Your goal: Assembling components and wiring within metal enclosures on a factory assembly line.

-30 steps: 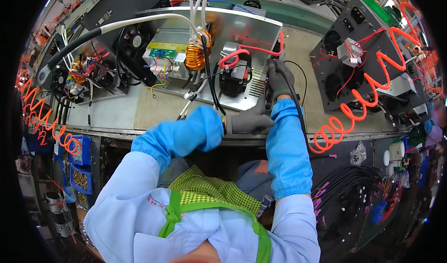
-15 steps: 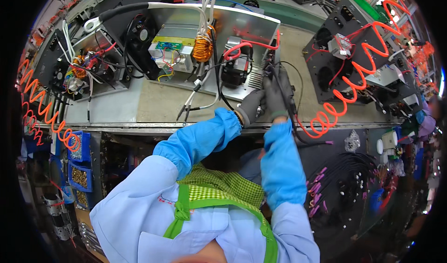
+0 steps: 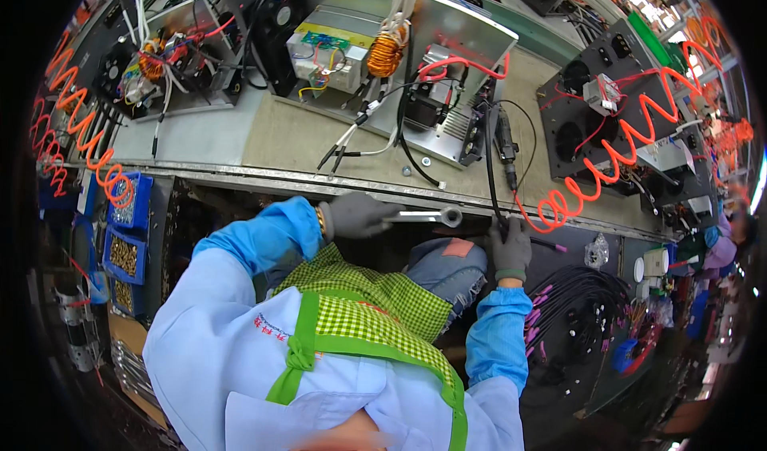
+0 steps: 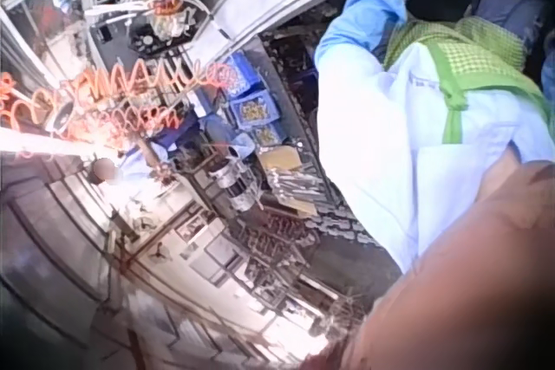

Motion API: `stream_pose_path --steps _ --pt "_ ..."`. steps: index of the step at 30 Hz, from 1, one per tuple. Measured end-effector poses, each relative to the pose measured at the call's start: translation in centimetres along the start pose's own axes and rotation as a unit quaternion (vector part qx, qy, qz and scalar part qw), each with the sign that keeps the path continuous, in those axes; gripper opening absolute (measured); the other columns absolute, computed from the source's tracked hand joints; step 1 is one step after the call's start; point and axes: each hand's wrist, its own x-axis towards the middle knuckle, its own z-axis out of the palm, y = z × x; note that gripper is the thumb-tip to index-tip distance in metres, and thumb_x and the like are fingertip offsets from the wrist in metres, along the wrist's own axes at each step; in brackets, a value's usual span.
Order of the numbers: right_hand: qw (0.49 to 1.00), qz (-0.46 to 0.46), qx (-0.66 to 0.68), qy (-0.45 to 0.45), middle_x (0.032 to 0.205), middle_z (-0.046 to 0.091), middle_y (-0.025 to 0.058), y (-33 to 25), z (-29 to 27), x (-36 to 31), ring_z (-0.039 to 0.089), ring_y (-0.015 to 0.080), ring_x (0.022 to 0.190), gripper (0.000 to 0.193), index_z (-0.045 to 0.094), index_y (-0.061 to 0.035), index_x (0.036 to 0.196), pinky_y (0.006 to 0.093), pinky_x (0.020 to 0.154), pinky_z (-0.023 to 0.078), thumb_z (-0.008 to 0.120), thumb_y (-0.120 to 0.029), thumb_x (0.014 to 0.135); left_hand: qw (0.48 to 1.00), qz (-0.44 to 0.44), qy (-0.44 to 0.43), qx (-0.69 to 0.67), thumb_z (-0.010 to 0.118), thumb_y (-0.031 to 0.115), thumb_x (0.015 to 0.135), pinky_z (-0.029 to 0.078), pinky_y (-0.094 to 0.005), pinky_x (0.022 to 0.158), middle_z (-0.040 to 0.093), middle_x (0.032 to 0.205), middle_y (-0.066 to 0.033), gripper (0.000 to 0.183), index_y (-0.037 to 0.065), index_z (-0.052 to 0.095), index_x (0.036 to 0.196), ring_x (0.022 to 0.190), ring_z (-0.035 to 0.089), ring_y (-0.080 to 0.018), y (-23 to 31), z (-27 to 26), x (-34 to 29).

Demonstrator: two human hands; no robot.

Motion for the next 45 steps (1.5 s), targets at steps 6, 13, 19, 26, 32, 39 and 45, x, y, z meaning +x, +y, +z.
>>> stream_pose_path --steps 6,13,19,26,32,39,45 --pt "0.988 -0.100 0.027 0.117 0.088 0.062 0.0183 -0.2 -5.1 2.5 0.058 0.0396 0.071 0.028 0.061 -0.0054 0.102 0.0434 0.061 0.045 0.054 -0.030 0.090 0.991 -0.014 0.030 0.131 0.061 0.023 0.080 0.046 -0.0469 0.061 0.060 0.078 -0.0148 0.044 0.010 0.050 0.119 0.071 0.060 -0.0342 -5.8 -6.9 -4.6" --pt "0.820 0.082 0.560 0.089 0.068 0.056 -0.0003 -8.1 -11.3 11.7 0.041 0.0023 0.051 0.028 0.060 -0.0065 0.096 0.0211 0.042 0.031 0.051 -0.033 0.095 0.982 -0.011 0.023 0.188 0.060 0.028 0.083 0.046 -0.0473 0.066 0.061 0.080 -0.0127 0.034 0.012 0.052 0.111 0.076 0.061 -0.0319 -8.1 -7.1 -5.2" --pt "0.756 0.127 0.625 0.149 0.071 0.059 0.0029 -10.7 -3.4 13.6 0.046 0.0057 0.048 0.033 0.057 -0.0037 0.098 0.0190 0.043 0.037 0.048 -0.036 0.096 0.961 -0.075 0.130 0.232 0.066 0.032 0.077 0.043 -0.0391 0.078 0.058 0.095 -0.0075 0.040 0.011 0.056 0.110 0.089 0.055 -0.0273 -9.1 -7.5 -6.5" --pt "0.815 0.097 0.571 0.016 0.078 0.062 0.0056 -11.7 3.5 13.3 0.053 0.0087 0.054 0.030 0.055 -0.0035 0.102 0.0218 0.046 0.044 0.046 -0.031 0.097 0.884 -0.199 0.262 0.332 0.066 0.030 0.072 0.039 -0.0424 0.081 0.058 0.093 -0.0081 0.031 0.010 0.060 0.095 0.095 0.053 -0.0273 -6.1 -7.6 -9.3" --pt "0.804 0.186 0.549 -0.131 0.080 0.063 0.0102 -12.6 3.5 14.4 0.063 0.0191 0.066 0.025 0.058 -0.0058 0.103 0.0331 0.056 0.053 0.049 -0.028 0.095 0.993 -0.053 0.089 -0.058 0.062 0.036 0.083 0.048 -0.0424 0.070 0.061 0.090 -0.0162 0.031 0.008 0.063 0.096 0.078 0.060 -0.0346 3.7 -10.2 -5.6" --pt "0.970 -0.209 0.069 -0.102 0.097 0.066 0.0203 -14.2 11.3 16.3 0.064 0.0336 0.087 0.036 0.065 -0.0035 0.099 0.0415 0.079 0.049 0.055 -0.036 0.087 0.963 -0.163 0.215 0.013 0.060 0.028 0.083 0.049 -0.0468 0.066 0.062 0.089 -0.0194 0.036 0.003 0.048 0.106 0.081 0.062 -0.0379 2.6 -10.4 13.5" --pt "0.925 -0.345 0.008 -0.159 0.095 0.067 0.0181 -13.1 7.0 15.2 0.064 0.0347 0.087 0.037 0.066 -0.0044 0.096 0.0424 0.076 0.049 0.057 -0.038 0.084 0.968 -0.083 0.209 0.111 0.054 0.016 0.082 0.050 -0.0449 0.059 0.064 0.075 -0.0147 0.019 0.005 0.055 0.098 0.071 0.064 -0.0343 -1.0 -7.7 16.8"
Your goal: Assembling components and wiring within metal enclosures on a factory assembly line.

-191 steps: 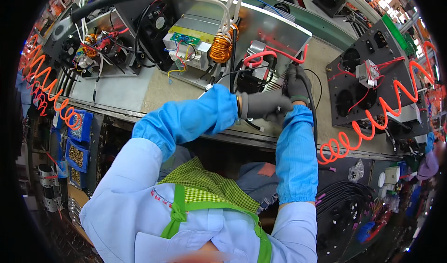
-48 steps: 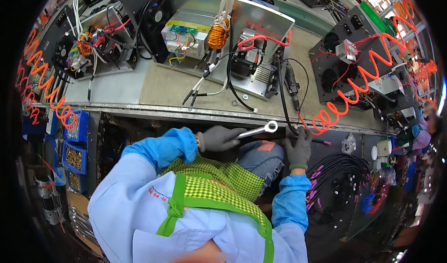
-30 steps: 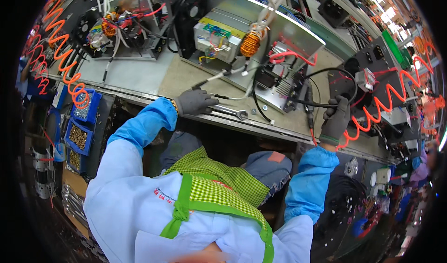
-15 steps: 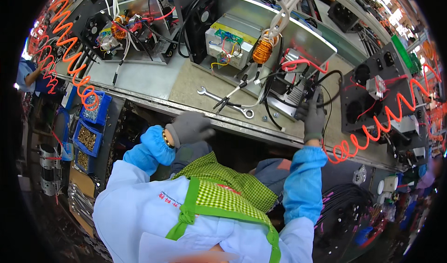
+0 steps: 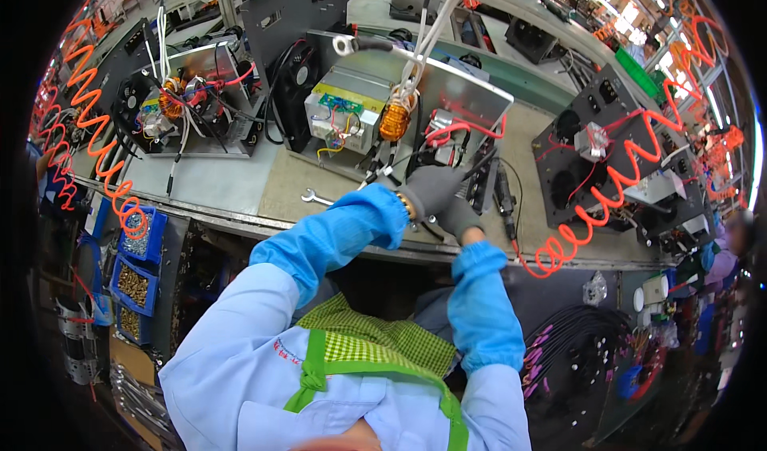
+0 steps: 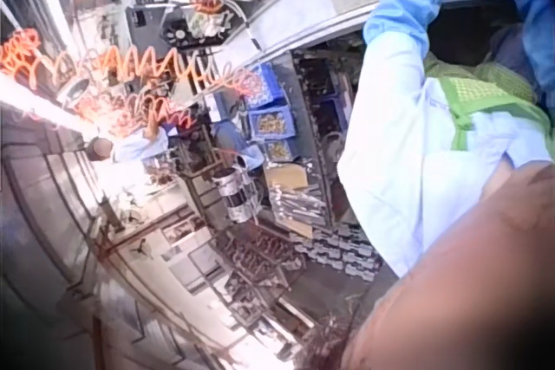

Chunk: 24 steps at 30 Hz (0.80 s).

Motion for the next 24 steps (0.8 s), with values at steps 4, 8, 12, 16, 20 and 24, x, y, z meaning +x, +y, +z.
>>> stream_pose_path --steps 4,8,12,16,20,24 --pt "0.975 0.141 0.111 0.132 0.087 0.064 0.0167 -0.6 -13.2 -1.7 0.062 0.0339 0.083 0.033 0.062 -0.0046 0.098 0.0406 0.072 0.048 0.059 -0.034 0.085 0.994 0.045 -0.016 0.098 0.052 0.011 0.080 0.052 -0.0419 0.057 0.065 0.074 -0.0132 0.015 0.008 0.064 0.089 0.068 0.066 -0.0308 -4.0 1.1 -0.8" --pt "0.924 0.034 -0.127 0.359 0.112 0.058 0.0145 -5.1 -22.9 3.6 0.058 0.0334 0.098 0.037 0.056 -0.0108 0.115 0.0430 0.081 0.046 0.061 -0.028 0.083 0.993 -0.105 -0.017 0.052 0.054 0.020 0.081 0.051 -0.0381 0.062 0.065 0.081 -0.0129 0.017 0.010 0.067 0.084 0.074 0.065 -0.0277 -5.8 6.3 -0.4" --pt "0.804 -0.105 -0.406 0.421 0.128 0.050 0.0048 -8.9 -28.4 11.4 0.038 0.0234 0.129 0.040 0.055 -0.0153 0.120 0.0436 0.106 0.028 0.056 -0.019 0.080 0.914 -0.354 -0.064 -0.190 0.055 0.030 0.085 0.051 -0.0358 0.074 0.067 0.096 -0.0116 0.028 0.007 0.070 0.090 0.088 0.065 -0.0259 -9.6 9.6 -1.1" --pt "0.743 -0.075 -0.549 0.374 0.135 0.047 0.0025 -6.2 -32.2 15.5 0.035 0.0217 0.132 0.043 0.053 -0.0199 0.125 0.0487 0.112 0.015 0.051 -0.018 0.082 0.967 -0.111 -0.167 0.159 0.055 0.013 0.082 0.053 -0.0391 0.070 0.069 0.083 -0.0134 0.017 0.007 0.072 0.083 0.080 0.067 -0.0303 -5.3 4.5 -1.1" --pt "0.804 0.067 -0.543 0.233 0.108 0.061 0.0022 -3.6 -33.4 15.3 0.051 0.0221 0.114 0.025 0.062 -0.0221 0.105 0.0532 0.111 0.012 0.049 -0.023 0.084 0.986 -0.065 -0.124 0.085 0.058 0.018 0.081 0.053 -0.0412 0.068 0.067 0.085 -0.0159 0.017 0.006 0.071 0.080 0.081 0.066 -0.0320 -3.8 -0.3 -1.4" --pt "0.819 -0.017 -0.463 0.338 0.096 0.059 0.0037 3.1 -32.8 7.5 0.055 0.0246 0.097 0.024 0.058 -0.0202 0.109 0.0378 0.090 0.040 0.054 -0.031 0.088 0.996 0.069 -0.058 -0.020 0.063 0.032 0.082 0.049 -0.0449 0.065 0.062 0.081 -0.0147 0.029 0.007 0.063 0.096 0.075 0.062 -0.0332 -1.6 -4.5 -2.2"
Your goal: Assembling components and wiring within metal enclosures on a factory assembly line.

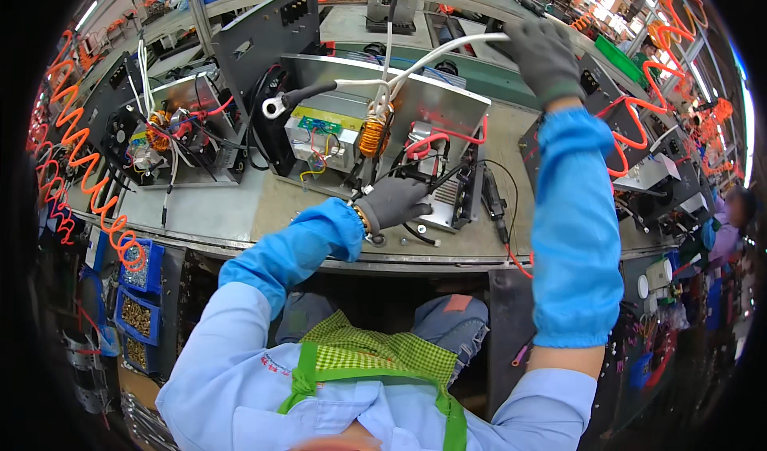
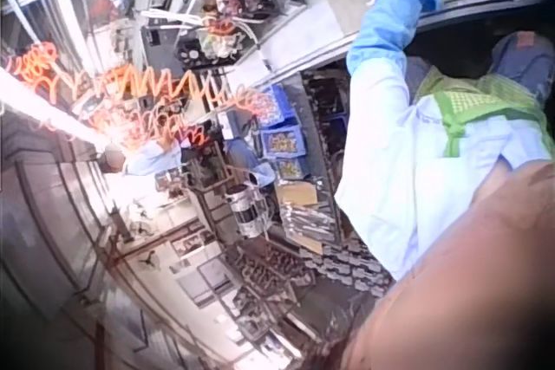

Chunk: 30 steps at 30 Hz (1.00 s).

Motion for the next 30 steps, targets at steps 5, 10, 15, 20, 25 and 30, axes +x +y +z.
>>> stream_pose_path --steps 5,10,15,20,25,30 --pt "0.995 0.050 0.043 -0.079 0.089 0.056 0.0071 -1.6 -2.5 -11.0 0.060 0.0275 0.076 0.020 0.053 -0.0141 0.102 0.0400 0.057 0.047 0.054 -0.029 0.088 0.914 0.208 0.346 -0.033 0.071 0.017 0.074 0.050 -0.0421 0.068 0.058 0.093 -0.0142 0.040 0.008 0.054 0.109 0.081 0.059 -0.0355 6.2 -7.3 5.9" --pt "0.929 0.129 0.318 -0.141 0.077 0.057 0.0148 -8.2 -4.2 -19.8 0.057 0.0371 0.068 0.024 0.055 -0.0074 0.087 0.0447 0.056 0.046 0.055 -0.031 0.089 0.913 0.084 0.384 0.112 0.060 0.031 0.083 0.045 -0.0433 0.083 0.059 0.101 -0.0126 0.031 0.013 0.058 0.108 0.091 0.058 -0.0328 -1.7 -8.2 9.3" --pt "0.710 0.301 0.604 -0.202 0.066 0.051 0.0057 -12.5 -8.2 -21.3 0.050 0.0181 0.055 0.025 0.058 -0.0035 0.095 0.0296 0.049 0.040 0.058 -0.028 0.089 0.981 0.037 0.072 0.177 0.039 0.046 0.093 0.045 -0.0417 0.080 0.063 0.099 -0.0068 0.040 0.016 0.064 0.090 0.091 0.059 -0.0278 -3.6 -9.1 8.0" --pt "0.338 0.469 0.814 -0.051 0.063 0.042 -0.0059 -13.0 -6.3 -20.4 0.039 0.0028 0.051 0.029 0.057 -0.0024 0.099 0.0179 0.043 0.029 0.059 -0.030 0.090 0.988 -0.036 0.033 0.144 0.029 0.059 0.092 0.046 -0.0483 0.063 0.063 0.072 -0.0114 0.055 0.017 0.064 0.086 0.070 0.061 -0.0359 -3.0 -9.0 9.1" --pt "0.317 0.623 0.707 0.107 0.071 0.049 -0.0026 -16.5 0.5 -18.5 0.042 0.0045 0.055 0.029 0.058 -0.0039 0.097 0.0178 0.045 0.031 0.053 -0.033 0.095 0.985 -0.036 0.127 0.109 0.048 0.048 0.090 0.048 -0.0465 0.066 0.066 0.083 -0.0128 0.037 0.016 0.062 0.102 0.079 0.062 -0.0345 -2.7 -8.9 8.7" --pt "0.531 0.603 0.590 0.075 0.068 0.050 -0.0013 -17.3 5.1 -22.4 0.043 0.0059 0.055 0.036 0.059 -0.0060 0.084 0.0200 0.044 0.031 0.048 -0.038 0.096 0.921 0.185 0.341 0.028 0.064 0.027 0.080 0.047 -0.0432 0.069 0.059 0.081 -0.0148 0.035 0.008 0.056 0.108 0.080 0.060 -0.0306 1.6 -6.9 4.7"
